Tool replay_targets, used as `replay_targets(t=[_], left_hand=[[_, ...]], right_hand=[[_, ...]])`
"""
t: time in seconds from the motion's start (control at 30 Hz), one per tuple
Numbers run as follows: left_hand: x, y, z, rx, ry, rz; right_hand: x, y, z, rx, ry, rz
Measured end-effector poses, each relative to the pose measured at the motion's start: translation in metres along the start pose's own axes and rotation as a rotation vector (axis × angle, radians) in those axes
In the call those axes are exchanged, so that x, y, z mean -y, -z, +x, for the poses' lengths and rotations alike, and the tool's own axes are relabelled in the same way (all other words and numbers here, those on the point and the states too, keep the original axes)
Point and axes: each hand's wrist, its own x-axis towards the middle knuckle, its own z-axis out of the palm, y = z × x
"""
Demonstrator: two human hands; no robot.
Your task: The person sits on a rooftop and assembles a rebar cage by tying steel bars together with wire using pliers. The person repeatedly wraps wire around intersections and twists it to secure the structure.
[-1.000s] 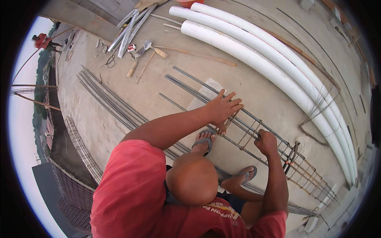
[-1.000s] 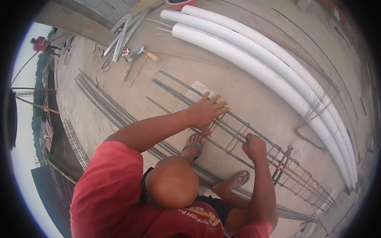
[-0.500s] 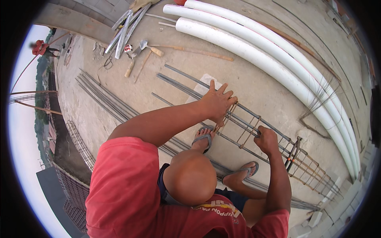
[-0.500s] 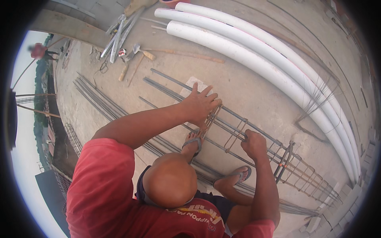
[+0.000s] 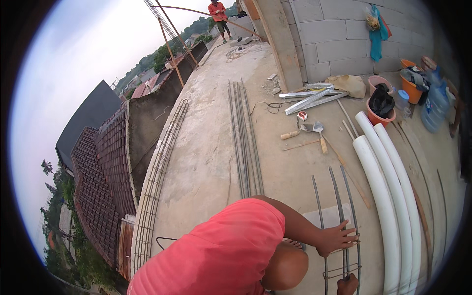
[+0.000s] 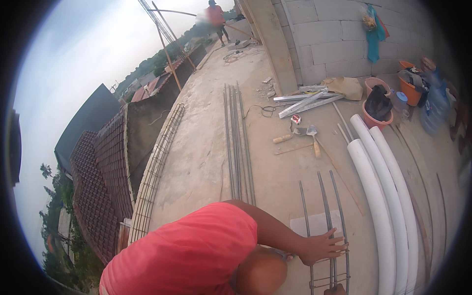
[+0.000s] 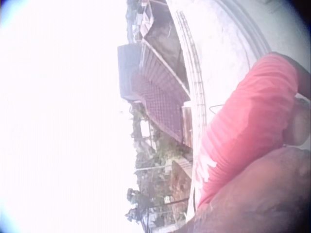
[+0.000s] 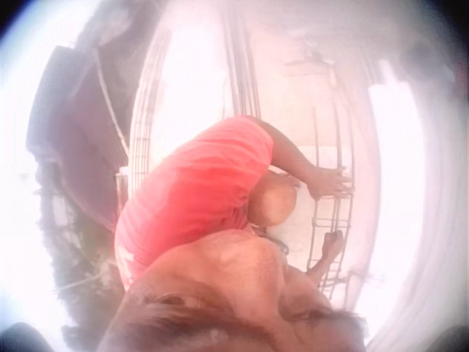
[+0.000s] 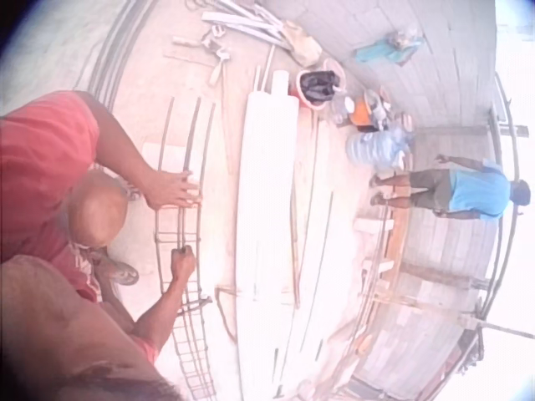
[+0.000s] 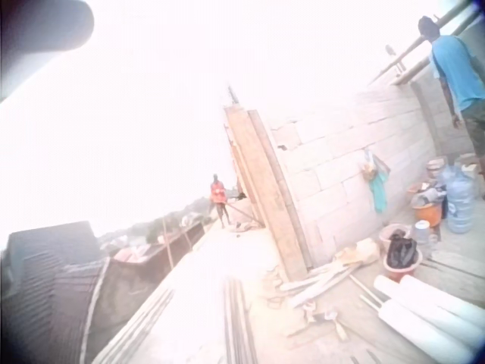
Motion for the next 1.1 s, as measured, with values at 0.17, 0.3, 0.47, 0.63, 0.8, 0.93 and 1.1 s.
replay_targets(t=[0.17, 0.3, 0.47, 0.63, 0.8, 0.93, 1.1], left_hand=[[-0.003, -0.005, -0.011, -0.096, 0.079, -0.069], [-0.003, -0.005, -0.021, -0.020, 0.025, -0.071], [0.000, -0.012, -0.030, 0.009, 0.002, 0.000], [0.011, -0.027, -0.034, -0.038, 0.009, 0.201], [0.005, -0.007, -0.033, -0.067, 0.049, 0.132], [0.007, -0.001, -0.033, -0.066, 0.030, 0.049], [0.012, -0.032, -0.032, -0.130, 0.037, 0.207]], right_hand=[[-0.002, 0.005, 0.002, -0.044, 0.061, 0.035], [-0.006, -0.002, -0.001, -0.018, 0.044, 0.063], [-0.007, -0.013, -0.002, 0.000, 0.052, 0.043], [-0.007, -0.015, -0.003, 0.081, -0.055, 0.061], [-0.005, -0.006, -0.003, 0.035, 0.009, 0.047], [-0.001, -0.003, -0.003, 0.057, -0.027, 0.091], [-0.001, -0.008, -0.005, 0.043, 0.013, 0.069]])
